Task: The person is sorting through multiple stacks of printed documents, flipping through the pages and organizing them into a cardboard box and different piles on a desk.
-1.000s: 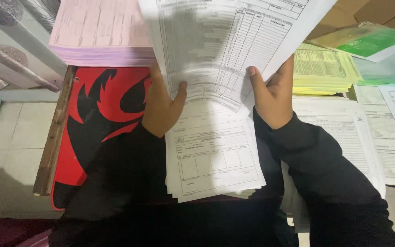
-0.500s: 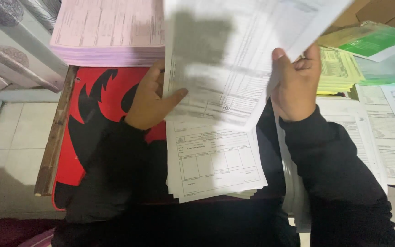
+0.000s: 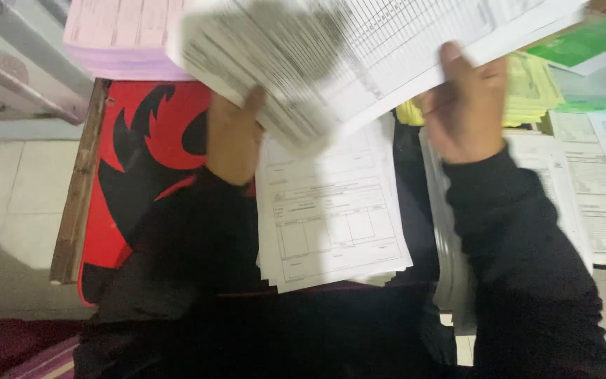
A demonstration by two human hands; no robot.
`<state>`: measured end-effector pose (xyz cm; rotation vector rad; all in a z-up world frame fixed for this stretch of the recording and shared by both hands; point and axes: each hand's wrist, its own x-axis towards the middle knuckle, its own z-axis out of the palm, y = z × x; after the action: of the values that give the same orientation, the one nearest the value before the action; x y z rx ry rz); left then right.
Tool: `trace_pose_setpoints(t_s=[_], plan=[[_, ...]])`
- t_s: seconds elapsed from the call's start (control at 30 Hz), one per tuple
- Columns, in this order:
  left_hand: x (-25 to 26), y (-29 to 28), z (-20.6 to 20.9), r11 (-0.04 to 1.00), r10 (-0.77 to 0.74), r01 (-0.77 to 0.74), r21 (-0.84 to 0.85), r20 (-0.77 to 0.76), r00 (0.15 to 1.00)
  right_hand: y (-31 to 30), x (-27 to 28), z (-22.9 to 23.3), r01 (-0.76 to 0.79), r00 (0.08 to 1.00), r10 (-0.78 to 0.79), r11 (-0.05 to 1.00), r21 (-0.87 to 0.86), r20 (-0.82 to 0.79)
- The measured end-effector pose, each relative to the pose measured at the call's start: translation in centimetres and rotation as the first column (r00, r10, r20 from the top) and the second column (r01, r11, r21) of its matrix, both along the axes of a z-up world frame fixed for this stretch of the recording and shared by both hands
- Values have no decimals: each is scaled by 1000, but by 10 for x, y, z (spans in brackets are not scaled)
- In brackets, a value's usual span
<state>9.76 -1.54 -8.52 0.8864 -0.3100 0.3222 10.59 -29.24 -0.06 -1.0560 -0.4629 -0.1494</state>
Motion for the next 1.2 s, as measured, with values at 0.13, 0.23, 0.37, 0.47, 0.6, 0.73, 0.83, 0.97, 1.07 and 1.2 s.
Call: trace_pose_setpoints(t_s=[0.13, 0.23, 0.37, 0.47, 0.6, 0.73, 0.83, 0.97, 1.07, 1.2], plan=[[-16, 36, 38, 895, 266, -276, 350, 77, 961, -47, 5, 11, -31, 999, 26, 993, -116, -46], [-21, 52, 52, 826, 230, -313, 469, 227, 946, -58, 0, 26, -112, 978, 180, 880, -462, 107], [-31, 54, 56, 653, 318, -362, 665, 194, 928, -56, -4, 6, 169, 978, -29, 681, -712, 205], [-34, 52, 49, 634, 294, -314, 706, 155, 943, -47, -4, -20, 358, 933, -210, 612, -706, 291], [-30, 52, 37, 567, 297, -398, 722, 271, 916, -38, -10, -35, 474, 876, -269, 635, -610, 401], [-40, 50, 43, 545, 308, -499, 674, 393, 867, -38, -17, -30, 540, 821, -258, 642, -545, 509], [-40, 53, 39, 561, 253, -382, 734, 287, 924, -40, -16, -38, 519, 845, -273, 627, -581, 460], [-36, 47, 41, 543, 317, -383, 748, 240, 918, -31, -19, -37, 451, 886, -228, 624, -638, 403], [-39, 43, 42, 525, 384, -424, 738, 240, 892, -25, -24, -35, 535, 836, -289, 620, -574, 466], [-29, 49, 33, 649, 287, -277, 708, 110, 952, -27, -13, -37, 459, 857, -206, 724, -516, 473]])
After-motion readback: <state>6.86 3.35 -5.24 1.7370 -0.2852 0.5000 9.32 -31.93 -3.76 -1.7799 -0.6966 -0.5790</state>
